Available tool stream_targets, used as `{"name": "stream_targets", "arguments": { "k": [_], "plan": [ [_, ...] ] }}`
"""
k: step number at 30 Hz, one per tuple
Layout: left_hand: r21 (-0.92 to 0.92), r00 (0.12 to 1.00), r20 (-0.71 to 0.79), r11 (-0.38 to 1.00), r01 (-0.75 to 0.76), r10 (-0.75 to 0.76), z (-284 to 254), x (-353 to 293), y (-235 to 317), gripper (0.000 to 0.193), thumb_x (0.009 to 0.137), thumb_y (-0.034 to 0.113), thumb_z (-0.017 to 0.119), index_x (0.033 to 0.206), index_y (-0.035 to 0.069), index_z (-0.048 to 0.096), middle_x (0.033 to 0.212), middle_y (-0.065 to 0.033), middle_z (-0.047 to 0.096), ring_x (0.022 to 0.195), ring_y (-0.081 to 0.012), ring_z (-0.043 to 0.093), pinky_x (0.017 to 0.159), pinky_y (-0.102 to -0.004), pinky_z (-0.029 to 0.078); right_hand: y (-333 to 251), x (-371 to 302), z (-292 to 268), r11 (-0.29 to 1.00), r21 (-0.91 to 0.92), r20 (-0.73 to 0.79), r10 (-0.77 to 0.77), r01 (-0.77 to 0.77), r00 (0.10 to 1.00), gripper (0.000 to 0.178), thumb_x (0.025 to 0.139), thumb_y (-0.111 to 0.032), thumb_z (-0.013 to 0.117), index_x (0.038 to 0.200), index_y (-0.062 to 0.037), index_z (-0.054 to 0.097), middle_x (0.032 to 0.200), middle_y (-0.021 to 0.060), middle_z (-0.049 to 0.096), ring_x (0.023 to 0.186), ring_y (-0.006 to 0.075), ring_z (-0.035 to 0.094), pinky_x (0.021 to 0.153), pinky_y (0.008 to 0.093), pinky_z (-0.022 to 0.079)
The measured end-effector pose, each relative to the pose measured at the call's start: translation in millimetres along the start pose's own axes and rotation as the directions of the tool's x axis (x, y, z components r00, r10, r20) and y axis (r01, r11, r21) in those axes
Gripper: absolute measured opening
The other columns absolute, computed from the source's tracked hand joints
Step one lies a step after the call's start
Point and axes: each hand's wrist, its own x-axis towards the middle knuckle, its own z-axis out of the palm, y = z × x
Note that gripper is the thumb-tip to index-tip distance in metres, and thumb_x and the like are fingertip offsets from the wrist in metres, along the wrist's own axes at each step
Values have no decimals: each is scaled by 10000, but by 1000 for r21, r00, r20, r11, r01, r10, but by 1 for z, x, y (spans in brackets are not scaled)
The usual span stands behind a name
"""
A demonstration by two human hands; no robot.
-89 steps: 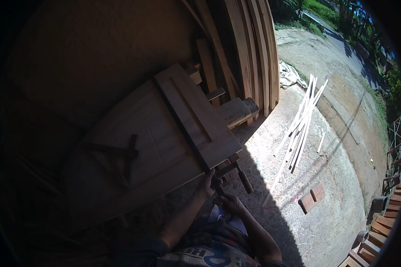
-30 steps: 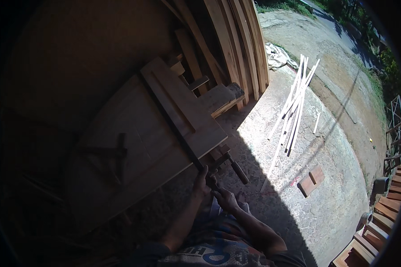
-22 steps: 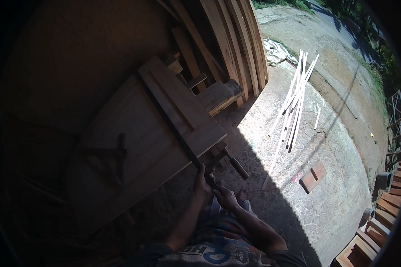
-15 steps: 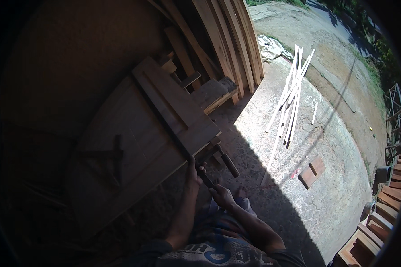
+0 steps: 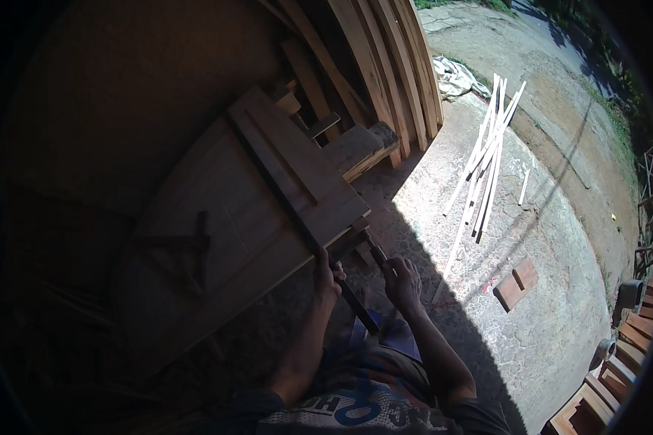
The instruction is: The person aligns a wooden plank onto a door frame, positions a long bar clamp across the door assembly, and rotates the clamp handle to tighten the fit.
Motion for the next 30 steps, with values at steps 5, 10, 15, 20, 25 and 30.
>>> {"name": "stream_targets", "arguments": {
  "k": [5, 10, 15, 20, 25, 30],
  "plan": [
    [8, 1000, 3, 1000, 8, -8, 3, 1, 3, 444, 917, 543, 644, 1022, 147, 473, 577, 23, 435, 421, -67, 358, 400, -235, 298, 10, 88, 30, 904, 217, 355, 280, -369, 892, 568, 925, -492, 616, 1214, -3, 631, 1066, 189, 683, 1028, 284, 655, 851, 413, 503],
    [29, 1000, -5, 1000, 8, -8, 5, -6, 3, 435, 925, 552, 627, 909, 150, 462, 584, 28, 425, 438, -58, 352, 411, -229, 280, -14, 123, 46, 734, 449, 627, 149, -511, 765, 499, 958, -433, 583, 1229, -16, 626, 1025, 114, 690, 952, 225, 660, 784, 378, 517],
    [6, 1000, -15, 1000, 18, -18, 5, 0, -5, 421, 917, 534, 649, 913, 143, 492, 584, 27, 444, 433, -62, 377, 402, -227, 303, -7, 140, 51, 642, 402, 707, 235, -653, 667, 392, 941, -378, 592, 1126, -41, 665, 940, 58, 664, 710, 146, 578, 604, 294, 474],
    [-6, 999, -34, 1000, -6, 5, 9, -4, -1, 416, 905, 518, 675, 932, 139, 506, 594, 14, 478, 430, -69, 412, 399, -225, 322, -24, 144, 52, 679, 335, 666, 320, -654, 674, 360, 892, -360, 634, 1037, -33, 679, 842, 69, 642, 628, 147, 559, 502, 294, 437],
    [-46, 998, -58, 998, -39, 37, 6, -7, 0, 404, 925, 503, 652, 931, 122, 517, 581, -26, 528, 406, -103, 452, 392, -263, 344, -21, 148, 58, 626, 393, 692, 282, -674, 665, 328, 872, -339, 665, 1001, -38, 664, 807, 59, 615, 607, 148, 559, 484, 281, 426],
    [-12, 995, -51, 996, -89, 88, 4, -11, 2, 406, 956, 514, 594, 905, 119, 518, 557, -44, 523, 388, -117, 449, 386, -281, 352, -22, 145, 62, 605, 406, 706, 267, -685, 655, 294, 871, -334, 678, 972, -59, 657, 770, 30, 592, 588, 133, 552, 462, 273, 411]
  ]
}}
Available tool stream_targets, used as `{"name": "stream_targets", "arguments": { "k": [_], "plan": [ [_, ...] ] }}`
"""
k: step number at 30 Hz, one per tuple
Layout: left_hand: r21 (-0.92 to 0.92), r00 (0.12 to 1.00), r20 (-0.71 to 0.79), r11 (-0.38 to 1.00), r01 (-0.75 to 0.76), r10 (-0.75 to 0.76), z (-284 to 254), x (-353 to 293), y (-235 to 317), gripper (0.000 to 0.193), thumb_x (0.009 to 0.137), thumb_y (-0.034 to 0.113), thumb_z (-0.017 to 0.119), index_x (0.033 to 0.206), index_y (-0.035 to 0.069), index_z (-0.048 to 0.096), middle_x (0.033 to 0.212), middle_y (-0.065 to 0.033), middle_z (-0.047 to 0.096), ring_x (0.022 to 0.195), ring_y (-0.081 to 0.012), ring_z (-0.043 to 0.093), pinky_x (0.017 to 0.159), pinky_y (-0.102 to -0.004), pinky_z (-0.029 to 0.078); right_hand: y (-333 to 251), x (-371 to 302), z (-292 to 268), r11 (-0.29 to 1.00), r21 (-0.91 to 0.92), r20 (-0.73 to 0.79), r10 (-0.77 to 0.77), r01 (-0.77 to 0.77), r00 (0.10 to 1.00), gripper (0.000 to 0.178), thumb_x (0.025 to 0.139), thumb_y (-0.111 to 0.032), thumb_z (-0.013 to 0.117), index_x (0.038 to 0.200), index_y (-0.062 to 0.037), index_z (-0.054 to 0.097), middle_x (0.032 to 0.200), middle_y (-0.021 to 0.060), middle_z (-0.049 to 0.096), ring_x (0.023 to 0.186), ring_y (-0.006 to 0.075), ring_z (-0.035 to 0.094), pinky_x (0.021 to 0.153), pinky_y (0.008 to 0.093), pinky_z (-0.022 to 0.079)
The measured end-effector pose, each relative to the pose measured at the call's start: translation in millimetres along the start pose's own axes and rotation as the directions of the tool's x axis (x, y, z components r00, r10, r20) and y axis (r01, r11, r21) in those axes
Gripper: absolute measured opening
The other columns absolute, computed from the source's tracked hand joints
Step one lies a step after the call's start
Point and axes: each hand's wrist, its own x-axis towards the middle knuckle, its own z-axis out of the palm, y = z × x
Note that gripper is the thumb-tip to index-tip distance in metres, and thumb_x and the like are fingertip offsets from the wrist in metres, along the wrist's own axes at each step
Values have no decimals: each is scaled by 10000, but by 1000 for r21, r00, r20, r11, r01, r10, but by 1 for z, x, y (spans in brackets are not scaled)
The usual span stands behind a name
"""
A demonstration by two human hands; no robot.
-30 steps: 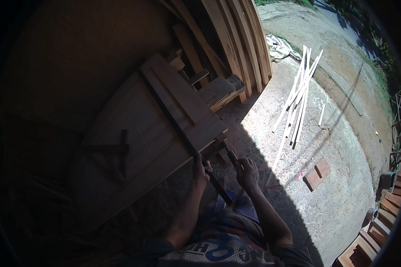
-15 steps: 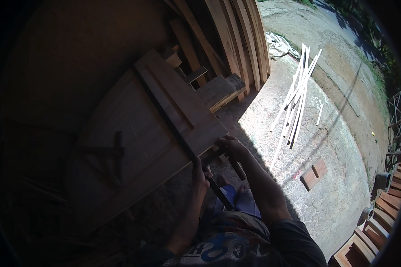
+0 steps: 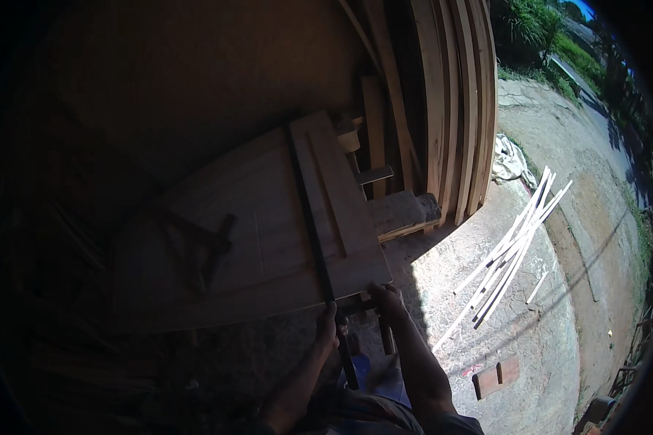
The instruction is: The person aligns a wooden plank onto a door frame, positions a long bar clamp across the door assembly, and rotates the clamp handle to tighten the fit.
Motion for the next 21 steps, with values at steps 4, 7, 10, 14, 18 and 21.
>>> {"name": "stream_targets", "arguments": {
  "k": [4, 7, 10, 14, 18, 21],
  "plan": [
    [-7, 1000, 8, 1000, 15, -15, -4, 3, -4, 408, 964, 523, 573, 917, 123, 514, 568, -46, 527, 384, -113, 442, 384, -279, 356, 5, 4, -2, 1000, 17, 19, 13, -13, 1000, 274, 878, -337, 675, 945, -72, 660, 732, 12, 571, 555, 131, 533, 452, 275, 402],
    [17, 1000, -3, 1000, -6, 6, 2, -3, -1, 409, 964, 523, 574, 904, 126, 501, 576, -48, 532, 382, -110, 438, 381, -279, 361, 6, 5, -4, 1000, 0, 21, 16, -16, 1000, 255, 880, -326, 670, 926, -74, 660, 715, 10, 558, 530, 132, 515, 450, 278, 401],
    [18, 1000, 6, 1000, -23, 23, 4, -2, 1, 403, 966, 515, 576, 900, 126, 494, 577, -49, 533, 381, -108, 438, 378, -278, 364, 7, 10, -4, 1000, 15, 14, 27, -28, 1000, 253, 877, -317, 664, 922, -68, 658, 715, 11, 556, 524, 132, 508, 448, 281, 400],
    [35, 1000, 8, 999, -25, 25, -1, 6, -8, 386, 977, 491, 570, 908, 118, 503, 574, -49, 532, 383, -106, 443, 378, -276, 367, 9, 13, -12, 1000, 18, 44, 13, -14, 999, 266, 864, -317, 670, 928, -59, 655, 716, 16, 555, 531, 135, 511, 452, 282, 400],
    [49, 997, -48, 997, -56, 59, -1, 5, -11, 397, 975, 489, 575, 915, 99, 526, 580, -50, 541, 386, -121, 457, 381, -282, 378, 9, 12, -10, 999, -23, -2, 39, -39, 999, 275, 855, -315, 679, 934, -53, 654, 736, 31, 579, 563, 146, 537, 465, 291, 410],
    [71, 985, -102, 989, -129, 136, 5, 0, -9, 415, 972, 499, 573, 909, 90, 541, 589, -50, 550, 405, -130, 479, 391, -288, 399, 9, 11, -8, 999, 30, -18, 30, -29, 999, 281, 846, -305, 691, 951, -47, 653, 770, 49, 604, 586, 154, 557, 477, 297, 418]
  ]
}}
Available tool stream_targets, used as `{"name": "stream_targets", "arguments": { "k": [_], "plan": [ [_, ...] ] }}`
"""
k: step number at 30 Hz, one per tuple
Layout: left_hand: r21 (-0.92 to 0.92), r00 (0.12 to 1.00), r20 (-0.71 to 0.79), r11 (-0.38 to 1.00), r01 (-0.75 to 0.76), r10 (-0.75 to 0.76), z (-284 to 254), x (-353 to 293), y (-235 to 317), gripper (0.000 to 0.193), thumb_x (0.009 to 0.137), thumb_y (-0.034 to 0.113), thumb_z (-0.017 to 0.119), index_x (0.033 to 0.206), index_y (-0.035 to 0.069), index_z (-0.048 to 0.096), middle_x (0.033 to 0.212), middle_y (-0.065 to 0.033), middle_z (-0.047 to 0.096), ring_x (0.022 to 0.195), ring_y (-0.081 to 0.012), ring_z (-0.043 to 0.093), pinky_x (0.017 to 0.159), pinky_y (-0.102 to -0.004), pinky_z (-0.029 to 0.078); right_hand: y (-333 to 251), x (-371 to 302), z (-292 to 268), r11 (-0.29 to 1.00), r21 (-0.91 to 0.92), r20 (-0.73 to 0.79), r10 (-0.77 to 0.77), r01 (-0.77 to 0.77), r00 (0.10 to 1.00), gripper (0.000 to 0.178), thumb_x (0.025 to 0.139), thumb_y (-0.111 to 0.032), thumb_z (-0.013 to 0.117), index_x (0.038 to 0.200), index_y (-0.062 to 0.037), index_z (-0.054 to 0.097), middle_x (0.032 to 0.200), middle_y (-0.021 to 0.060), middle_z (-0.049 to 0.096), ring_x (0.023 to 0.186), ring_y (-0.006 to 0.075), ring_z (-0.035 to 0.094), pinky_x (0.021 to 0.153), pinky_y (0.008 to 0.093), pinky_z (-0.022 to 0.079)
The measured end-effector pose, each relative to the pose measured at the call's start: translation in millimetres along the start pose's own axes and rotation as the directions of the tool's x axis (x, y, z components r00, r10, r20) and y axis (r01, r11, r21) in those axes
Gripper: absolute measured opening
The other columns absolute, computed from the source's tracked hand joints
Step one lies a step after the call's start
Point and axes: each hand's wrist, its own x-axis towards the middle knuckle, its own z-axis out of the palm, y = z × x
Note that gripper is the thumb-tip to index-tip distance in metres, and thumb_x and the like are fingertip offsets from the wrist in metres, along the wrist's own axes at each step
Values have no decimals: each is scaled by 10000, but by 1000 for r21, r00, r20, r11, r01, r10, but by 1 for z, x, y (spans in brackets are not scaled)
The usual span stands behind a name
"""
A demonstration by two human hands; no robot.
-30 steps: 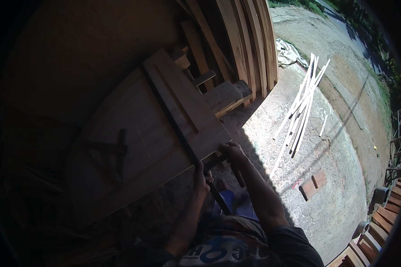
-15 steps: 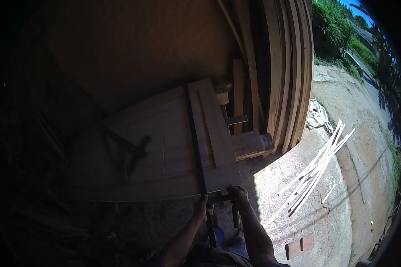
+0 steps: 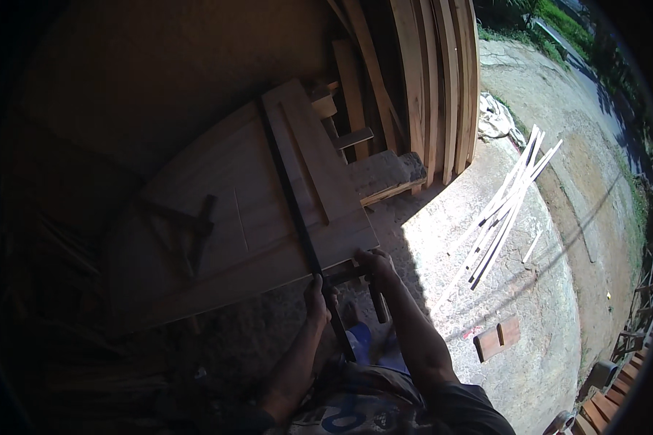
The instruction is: The person aligns a wooden plank onto a door frame, positions a long bar clamp across the door assembly, and rotates the clamp handle to tighten the fit.
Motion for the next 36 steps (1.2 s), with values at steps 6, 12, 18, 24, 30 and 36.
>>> {"name": "stream_targets", "arguments": {
  "k": [6, 12, 18, 24, 30, 36],
  "plan": [
    [62, 1000, -10, 998, -14, 14, -6, -3, -7, 407, 987, 483, 550, 964, 77, 562, 633, -43, 558, 451, -141, 511, 424, -297, 450, -3, 1, -2, 999, 13, 6, 53, -53, 999, 291, 837, -271, 714, 994, -34, 654, 804, 62, 621, 601, 154, 570, 482, 292, 421],
    [0, 999, -42, 1000, -23, 23, -7, -12, -17, 376, 1001, 453, 542, 927, 85, 536, 647, -29, 534, 460, -133, 495, 434, -290, 431, -5, -7, -5, 1000, 4, 28, 10, -11, 1000, 293, 859, -295, 696, 960, -20, 669, 791, 74, 638, 594, 153, 582, 492, 286, 438],
    [49, 1000, -4, 999, -3, 3, -5, -19, -16, 392, 1026, 432, 498, 811, 104, 482, 592, 0, 460, 426, -103, 439, 390, -269, 348, -11, -8, -8, 1000, 11, 119, 22, -23, 993, 293, 876, -312, 715, 990, -46, 669, 804, 46, 652, 638, 126, 594, 496, 291, 447],
    [72, 998, -64, 997, -22, 27, 0, -21, -19, 392, 1040, 416, 467, 795, 111, 479, 568, 14, 430, 414, -93, 416, 375, -263, 322, 16, -46, 6, 987, -118, -146, -126, 109, 981, 543, 904, -350, 684, 1310, -53, 478, 1062, 133, 650, 894, 264, 657, 728, 423, 524],
    [74, 998, -49, 996, -43, 47, 0, -20, -19, 401, 1030, 430, 470, 788, 111, 484, 562, 9, 450, 403, -97, 423, 367, -265, 328, 83, -106, -1, 602, -762, -192, -563, 239, 804, 554, 905, -291, 670, 1364, -84, 437, 1209, 206, 613, 1095, 399, 617, 880, 506, 486],
    [89, 998, -56, 996, -18, 24, 5, -25, -14, 407, 1032, 429, 463, 776, 112, 479, 564, 18, 448, 407, -90, 421, 368, -261, 328, 83, -69, -43, 990, -132, 35, -46, 51, 998, 402, 988, -391, 558, 1216, -61, 572, 756, 131, 637, 694, 219, 668, 675, 377, 540]
  ]
}}
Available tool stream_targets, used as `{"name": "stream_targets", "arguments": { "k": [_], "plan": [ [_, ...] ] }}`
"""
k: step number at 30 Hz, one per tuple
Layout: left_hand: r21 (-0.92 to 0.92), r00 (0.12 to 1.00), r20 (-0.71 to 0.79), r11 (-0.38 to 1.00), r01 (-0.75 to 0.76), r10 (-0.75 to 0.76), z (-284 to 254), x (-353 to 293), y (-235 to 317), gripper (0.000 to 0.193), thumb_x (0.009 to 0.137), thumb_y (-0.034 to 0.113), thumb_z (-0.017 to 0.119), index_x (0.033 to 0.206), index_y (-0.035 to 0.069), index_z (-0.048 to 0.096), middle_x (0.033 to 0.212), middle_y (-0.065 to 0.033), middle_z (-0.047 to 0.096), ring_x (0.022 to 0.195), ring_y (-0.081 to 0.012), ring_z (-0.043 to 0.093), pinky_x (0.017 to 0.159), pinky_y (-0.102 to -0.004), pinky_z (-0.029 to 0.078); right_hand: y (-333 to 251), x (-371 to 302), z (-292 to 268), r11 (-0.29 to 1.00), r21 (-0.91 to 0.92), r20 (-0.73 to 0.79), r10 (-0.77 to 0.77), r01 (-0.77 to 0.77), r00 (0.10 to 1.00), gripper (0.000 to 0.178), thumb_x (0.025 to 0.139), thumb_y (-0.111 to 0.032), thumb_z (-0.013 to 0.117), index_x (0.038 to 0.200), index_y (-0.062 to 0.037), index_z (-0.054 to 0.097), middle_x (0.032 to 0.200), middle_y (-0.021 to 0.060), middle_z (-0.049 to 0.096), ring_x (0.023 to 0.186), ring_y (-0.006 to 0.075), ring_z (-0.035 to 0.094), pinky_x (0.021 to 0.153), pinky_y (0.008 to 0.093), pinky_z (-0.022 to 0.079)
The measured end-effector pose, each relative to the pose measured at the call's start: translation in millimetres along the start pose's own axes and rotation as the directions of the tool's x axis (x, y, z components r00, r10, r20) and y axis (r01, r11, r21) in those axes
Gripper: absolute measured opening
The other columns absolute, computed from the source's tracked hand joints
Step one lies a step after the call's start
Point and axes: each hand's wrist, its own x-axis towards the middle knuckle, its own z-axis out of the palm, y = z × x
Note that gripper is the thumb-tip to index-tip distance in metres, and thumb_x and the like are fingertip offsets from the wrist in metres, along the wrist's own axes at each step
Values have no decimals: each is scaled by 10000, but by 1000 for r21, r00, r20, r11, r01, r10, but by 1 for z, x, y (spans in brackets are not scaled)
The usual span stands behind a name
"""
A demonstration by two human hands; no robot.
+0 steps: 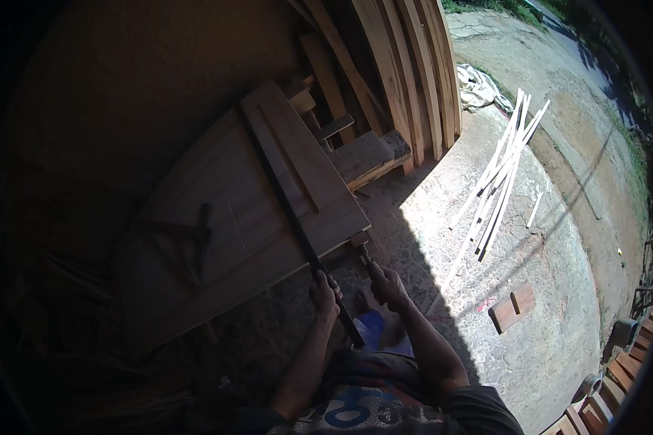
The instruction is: The person aligns a wooden plank onto a door frame, positions a long bar clamp across the door assembly, and rotates the clamp handle to tighten the fit.
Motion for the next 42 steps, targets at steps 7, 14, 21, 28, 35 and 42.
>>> {"name": "stream_targets", "arguments": {
  "k": [7, 14, 21, 28, 35, 42],
  "plan": [
    [-4, 1000, 9, 1000, 8, -8, 1, 0, 1, 370, 1043, 408, 460, 819, 113, 473, 589, 20, 432, 423, -86, 404, 379, -254, 328, 16, -15, 27, 388, -861, -151, -812, 328, 563, 465, 992, -490, 526, 1186, -73, 598, 695, 64, 594, 483, 133, 540, 442, 318, 441],
    [-3, 999, 32, 1000, -4, 4, -6, 1, -2, 370, 1045, 412, 453, 829, 112, 475, 600, 15, 440, 435, -87, 415, 388, -258, 335, -14, -12, -3, 973, 68, 91, 216, -222, 972, 432, 978, -439, 555, 1179, -59, 591, 777, 150, 672, 783, 359, 687, 652, 445, 515],
    [-1, 1000, 18, 1000, 3, -3, 2, -2, 0, 374, 1045, 421, 452, 831, 115, 475, 612, 14, 447, 438, -84, 415, 387, -257, 333, 22, 3, 23, 462, -850, -205, -732, 253, 650, 461, 978, -467, 568, 1185, -56, 584, 672, 29, 575, 523, 133, 570, 472, 308, 453],
    [12, 1000, 24, 1000, -2, 2, -1, 0, 0, 383, 1044, 430, 452, 831, 112, 476, 605, 18, 438, 437, -82, 411, 384, -252, 331, -12, 9, -3, 984, -77, 149, 173, -163, 974, 387, 976, -391, 588, 1181, -62, 582, 718, 94, 617, 565, 166, 633, 489, 333, 482],
    [-2, 999, 6, 999, -34, 34, 3, 0, -3, 383, 1035, 413, 463, 800, 112, 475, 574, 14, 437, 421, -89, 417, 373, -259, 326, 17, 16, 16, 567, -776, -110, -552, 275, 827, 410, 883, -356, 710, 1133, -60, 574, 752, 112, 641, 542, 173, 630, 479, 340, 485],
    [520, 977, -49, 841, -153, 208, -14, 11, 5, 318, 1017, 368, 517, 1006, 53, 561, 793, -96, 585, 632, -229, 575, 579, -390, 492, -52, -11, 14, 905, -424, -13, 33, -35, 999, 434, 809, -315, 750, 1072, -38, 543, 876, 227, 670, 805, 391, 678, 631, 459, 508]
  ]
}}
